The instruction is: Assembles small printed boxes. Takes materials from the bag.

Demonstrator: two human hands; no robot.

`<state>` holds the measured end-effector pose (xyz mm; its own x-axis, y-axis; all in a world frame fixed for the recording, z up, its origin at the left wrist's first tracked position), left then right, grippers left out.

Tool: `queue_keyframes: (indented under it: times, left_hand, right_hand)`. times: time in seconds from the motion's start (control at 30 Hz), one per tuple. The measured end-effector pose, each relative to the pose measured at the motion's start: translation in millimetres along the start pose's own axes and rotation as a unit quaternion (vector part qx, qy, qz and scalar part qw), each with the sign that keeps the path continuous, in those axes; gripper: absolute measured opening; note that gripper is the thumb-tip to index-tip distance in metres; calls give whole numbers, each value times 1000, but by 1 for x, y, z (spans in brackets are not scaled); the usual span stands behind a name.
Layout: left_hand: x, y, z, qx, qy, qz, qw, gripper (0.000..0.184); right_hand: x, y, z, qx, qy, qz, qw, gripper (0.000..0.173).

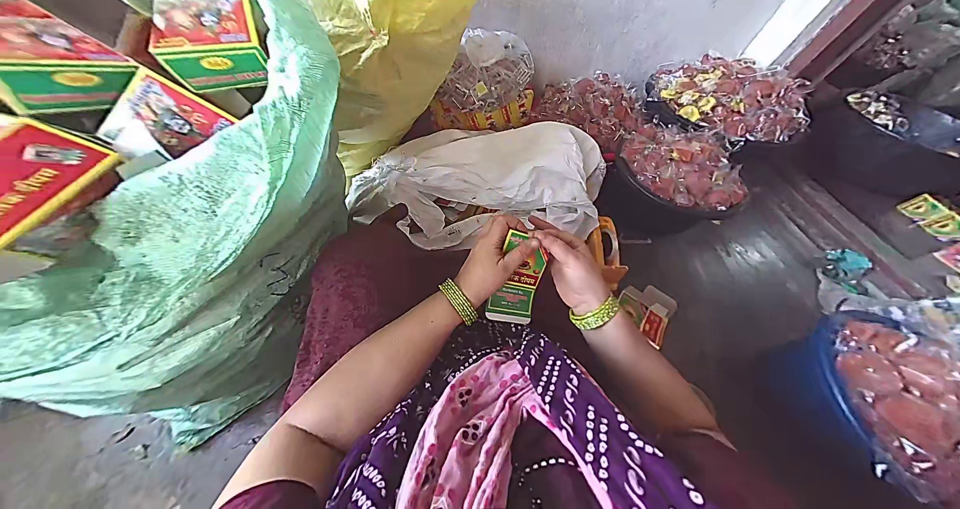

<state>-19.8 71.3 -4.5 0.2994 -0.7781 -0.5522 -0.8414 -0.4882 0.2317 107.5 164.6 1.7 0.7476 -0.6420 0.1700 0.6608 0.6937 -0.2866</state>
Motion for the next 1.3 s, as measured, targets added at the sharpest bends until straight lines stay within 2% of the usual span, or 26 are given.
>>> queue_keyframes:
  times: [0.13,0.27,0.4,0.47,0.53,0.6,0.67,0.77,0.87,0.93,0.97,1.07,1.13,1.2,1.3]
  left_hand:
    - [1,0,-6,29,18,-8,999,50]
    - [-1,2,-9,25,-2,8,1000,53]
    - [2,-4,-20,-33,-43,85,995,55]
    - [2,-6,-25,-22,-60,87,994,55]
    - [2,-1,-29,12,-79,53,995,55]
    - [1,10,-32,84,-100,-20,991,53]
    - [-1,22,-31,172,-78,-128,974,55]
    - [-2,42,-24,235,48,-277,930,60]
    - [-2,49,-17,240,122,-308,913,51]
    - [-1,46,-16,225,121,-283,924,49]
    - [0,44,-17,215,108,-271,932,49]
    - [4,38,-22,194,90,-239,947,49]
    - [6,41,-27,188,86,-238,949,47]
    - [10,49,-34,192,74,-246,947,47]
    - [12,58,-51,196,46,-259,945,45]
  right_hand:
    - [-6,0,-3,-5,-21,-42,999,30]
    - [-8,2,1,6,-33,-73,997,26]
    - [-13,11,8,19,-69,-105,992,55]
    - [-10,13,16,79,-27,-106,991,53]
    - [-1,7,27,181,58,-52,980,43]
    - [14,-7,42,317,161,-13,935,47]
    - [34,-25,64,391,299,-56,869,55]
    - [72,-59,110,336,516,-133,777,57]
    - [96,-100,145,219,673,-113,698,59]
    - [99,-138,162,186,741,-106,636,53]
    - [95,-164,169,185,756,-95,621,52]
    - [71,-249,184,257,737,-30,624,45]
    - [54,-288,181,346,664,18,662,54]
    - [54,-291,169,361,627,50,689,55]
    - [69,-254,150,378,616,41,690,46]
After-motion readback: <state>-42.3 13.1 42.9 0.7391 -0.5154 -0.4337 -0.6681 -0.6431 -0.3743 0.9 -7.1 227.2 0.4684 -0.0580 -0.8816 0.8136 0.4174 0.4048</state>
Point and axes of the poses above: each hand's wrist, its own x-axis away from the middle knuckle, its own y-axis out of the back of the hand, z = x × y, the point moved 5 cm from there along -x, towards the middle knuckle, and after that the axes turned 15 degrees about -y, right-handed, at the moved point
